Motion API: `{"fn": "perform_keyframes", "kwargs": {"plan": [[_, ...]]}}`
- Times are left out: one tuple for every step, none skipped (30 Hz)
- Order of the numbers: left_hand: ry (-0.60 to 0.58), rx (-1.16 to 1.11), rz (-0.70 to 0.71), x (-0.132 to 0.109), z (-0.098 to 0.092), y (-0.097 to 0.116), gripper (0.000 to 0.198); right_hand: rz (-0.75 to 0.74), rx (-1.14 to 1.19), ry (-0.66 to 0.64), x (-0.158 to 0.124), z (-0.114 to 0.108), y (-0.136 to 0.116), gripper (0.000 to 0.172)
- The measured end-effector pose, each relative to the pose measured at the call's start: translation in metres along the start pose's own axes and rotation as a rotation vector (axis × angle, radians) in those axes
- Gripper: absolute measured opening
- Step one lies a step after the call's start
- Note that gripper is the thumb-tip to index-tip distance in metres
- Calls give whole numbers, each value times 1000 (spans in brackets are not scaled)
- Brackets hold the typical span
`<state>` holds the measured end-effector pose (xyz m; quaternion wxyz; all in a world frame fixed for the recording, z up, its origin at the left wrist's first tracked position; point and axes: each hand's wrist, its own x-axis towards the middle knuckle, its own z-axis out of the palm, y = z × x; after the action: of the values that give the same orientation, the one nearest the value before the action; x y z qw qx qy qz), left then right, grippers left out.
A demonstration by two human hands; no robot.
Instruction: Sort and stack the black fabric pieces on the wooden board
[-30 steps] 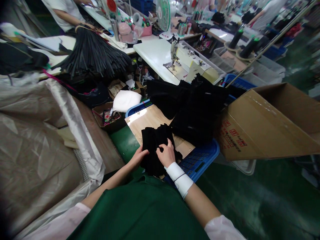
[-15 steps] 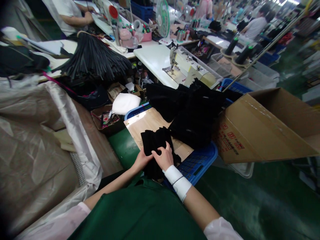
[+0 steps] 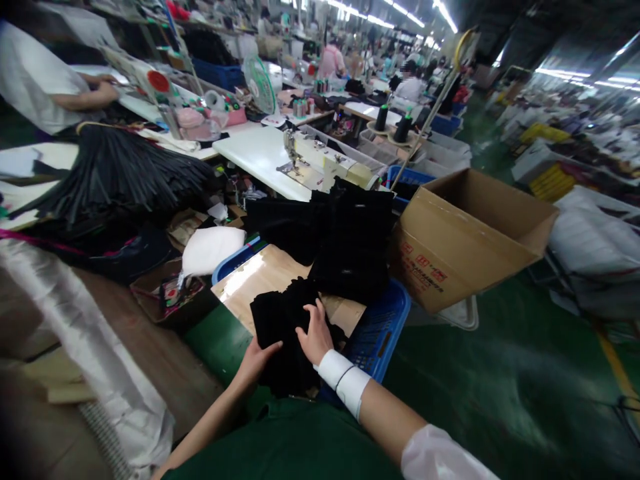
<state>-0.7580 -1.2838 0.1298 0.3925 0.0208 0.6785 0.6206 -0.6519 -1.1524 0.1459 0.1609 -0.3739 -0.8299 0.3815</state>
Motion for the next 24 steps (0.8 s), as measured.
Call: {"fn": "perform_keyframes", "kwargs": {"plan": [[0,15,12,-1,1,2,58,22,19,13,2,0,-1,69],[0,29,27,-1,2,4,59,66,31,12,4,0,-2,82],[-1,41,40,-1,3,6,59,126,39,-13,7,0,-3,90],[-2,49,44,-2,3,8,59,194,40,-56,11,-2,-4,91],[-7,52,41,-1,4,9,58,256,39,-103,15,-3,-4,84],[-17,52,32,-1,3,10,57,300,42,-142,20,-5,-4,73],[-29,48,21,0,2,10,57,323,54,-165,24,-8,-4,59],[-39,44,8,2,0,10,56,332,76,-172,27,-12,-3,48],[-40,41,-1,3,-2,9,55,338,110,-164,31,-17,-2,40],[-32,42,-6,5,-6,9,53,348,156,-152,33,-23,-1,37],[-14,48,-12,7,-10,10,52,359,213,-144,35,-30,1,37],[9,58,-23,8,-14,11,51,366,273,-135,37,-39,2,38],[26,69,-37,9,-19,14,49,364,332,-124,37,-49,2,40],[33,77,-52,8,-23,18,48,356,392,-112,37,-60,3,42],[27,80,-67,6,-28,22,48,344,458,-107,37,-72,3,44],[14,78,-84,4,-33,28,47,337,534,-116,36,-85,3,45],[-1,72,-102,1,-38,34,46,342,617,-142,35,-98,3,46],[-11,62,-118,-1,-42,41,46,362,702,-183,33,-110,3,48],[-9,51,-133,-4,-47,47,45,389,783,-224,31,-122,3,49],[8,39,-151,-5,-51,53,44,418,853,-258,28,-134,3,49],[30,25,-172,-6,-56,58,43,445,897,-279,26,-145,3,49],[54,10,-187,-6,-59,63,43,468,915,-282,23,-156,2,48],[76,-3,-194,-6,-62,67,44,480,911,-267,21,-166,1,47],[96,-11,-195,-5,-64,70,45,479,892,-237,21,-176,0,47]]}}
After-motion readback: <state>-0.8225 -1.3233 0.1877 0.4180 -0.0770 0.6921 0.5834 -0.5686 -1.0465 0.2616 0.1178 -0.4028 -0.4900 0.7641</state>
